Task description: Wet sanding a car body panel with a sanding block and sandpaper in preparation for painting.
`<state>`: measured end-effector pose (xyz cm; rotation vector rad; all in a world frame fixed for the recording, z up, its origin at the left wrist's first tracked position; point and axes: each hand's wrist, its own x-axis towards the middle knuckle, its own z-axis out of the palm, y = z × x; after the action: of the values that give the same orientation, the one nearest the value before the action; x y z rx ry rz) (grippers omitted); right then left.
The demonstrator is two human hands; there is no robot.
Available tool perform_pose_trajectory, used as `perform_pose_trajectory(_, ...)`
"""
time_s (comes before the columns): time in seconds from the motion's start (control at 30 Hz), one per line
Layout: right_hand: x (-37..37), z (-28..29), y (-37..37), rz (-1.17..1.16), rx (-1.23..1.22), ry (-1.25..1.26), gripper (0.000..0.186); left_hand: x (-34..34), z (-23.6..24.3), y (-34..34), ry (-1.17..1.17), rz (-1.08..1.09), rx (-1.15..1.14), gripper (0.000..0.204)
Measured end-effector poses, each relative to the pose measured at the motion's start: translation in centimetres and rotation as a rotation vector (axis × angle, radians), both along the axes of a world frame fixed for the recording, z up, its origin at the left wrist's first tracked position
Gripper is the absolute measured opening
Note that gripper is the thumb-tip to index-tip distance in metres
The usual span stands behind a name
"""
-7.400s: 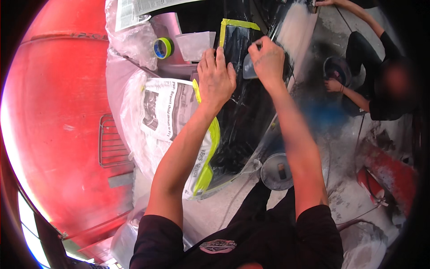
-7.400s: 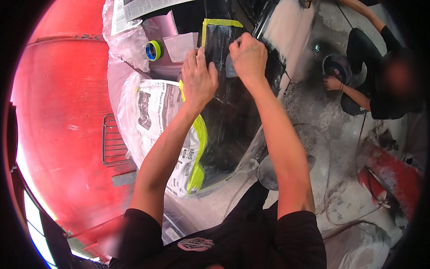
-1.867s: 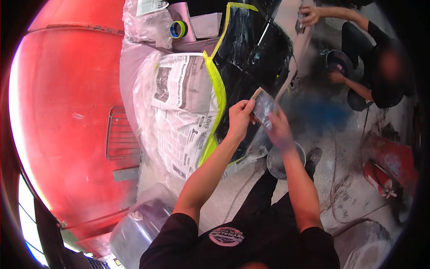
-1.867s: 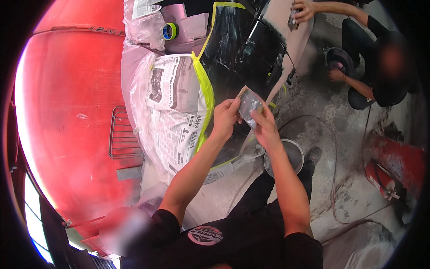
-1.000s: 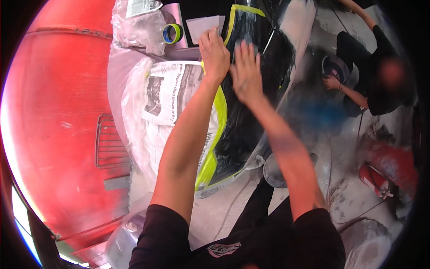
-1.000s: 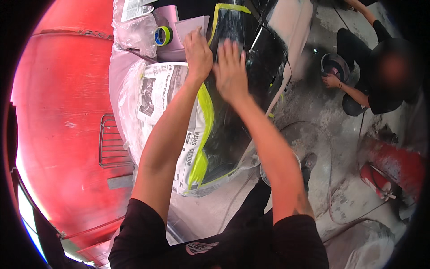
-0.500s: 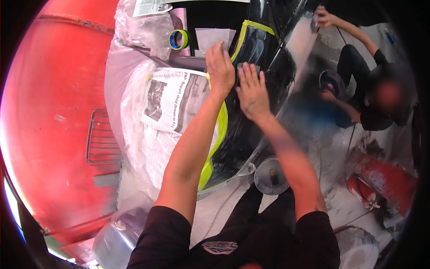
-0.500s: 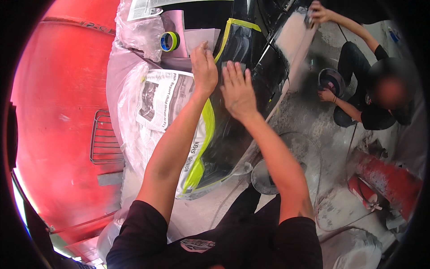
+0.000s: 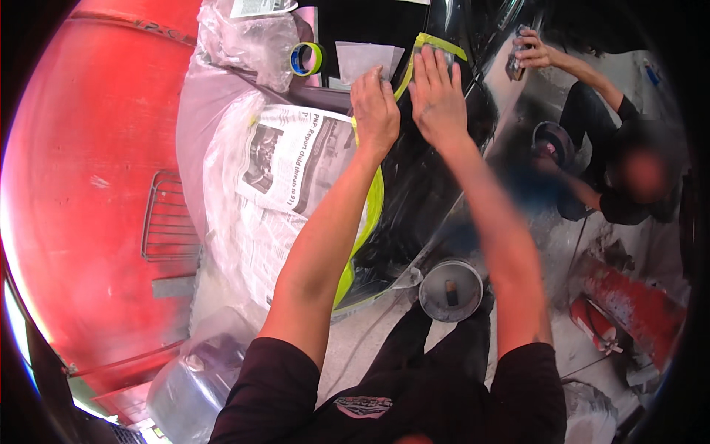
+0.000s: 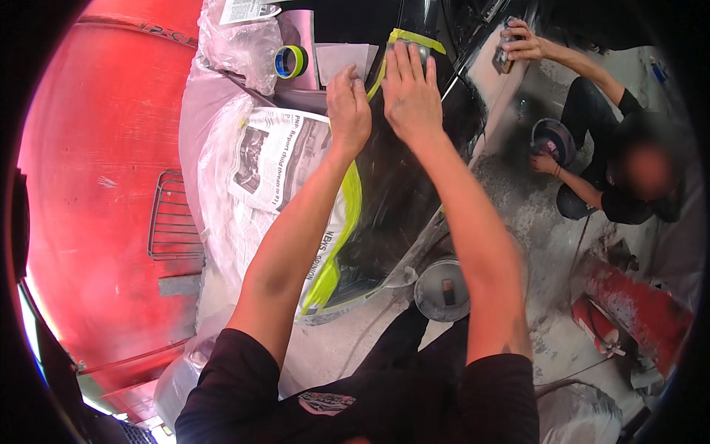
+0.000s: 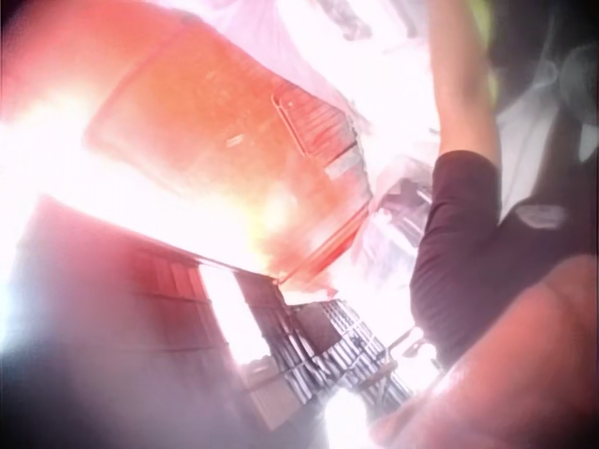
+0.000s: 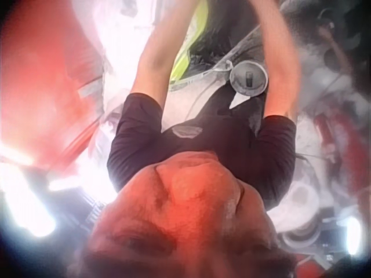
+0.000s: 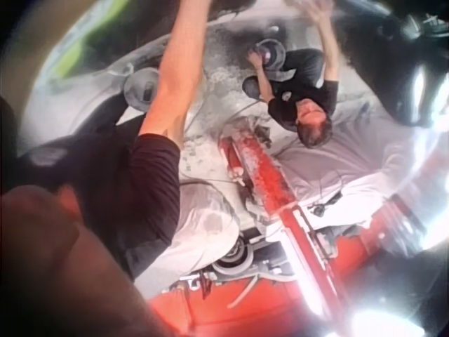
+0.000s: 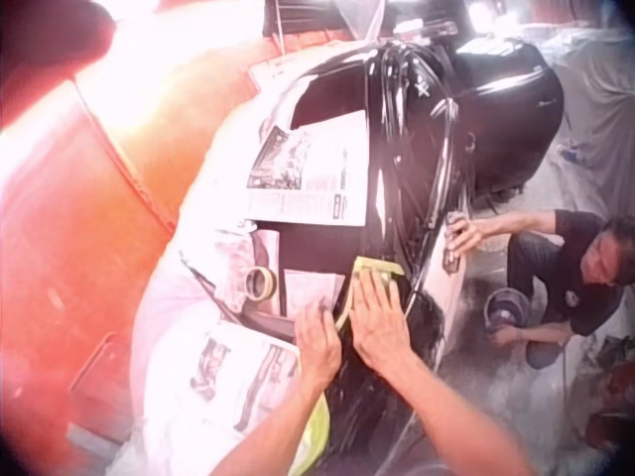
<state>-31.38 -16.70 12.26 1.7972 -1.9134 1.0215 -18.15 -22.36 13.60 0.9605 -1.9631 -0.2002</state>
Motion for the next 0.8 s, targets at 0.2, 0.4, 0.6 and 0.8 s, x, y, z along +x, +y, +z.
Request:
perform_pose_trajectory(0.2,1.1,-1.6,1.4,0.086,0.053,0.007,0.059,0.8,-0.1,-0.1,-0.071,0.036,0.003,0.029)
perform_pose_trajectory(0.4,4.0,-3.3,2.1,0.061,0.005,-0.288,0.064,0.6,0.2,0.0,-0.046,0.024,0.023,0.032)
perform_pose_trajectory(0.6,2.3,-2.5,0.5,0.016,-0.057,-0.321,0.062,0.3,0.4,0.1,-0.077,0.025,0.027,0.032)
perform_pose_trajectory(0.8,9.1,-5.0,3.8,-0.045,-0.002,-0.542,0.067,0.9,0.3,0.1,-0.105,0.016,0.062,0.033)
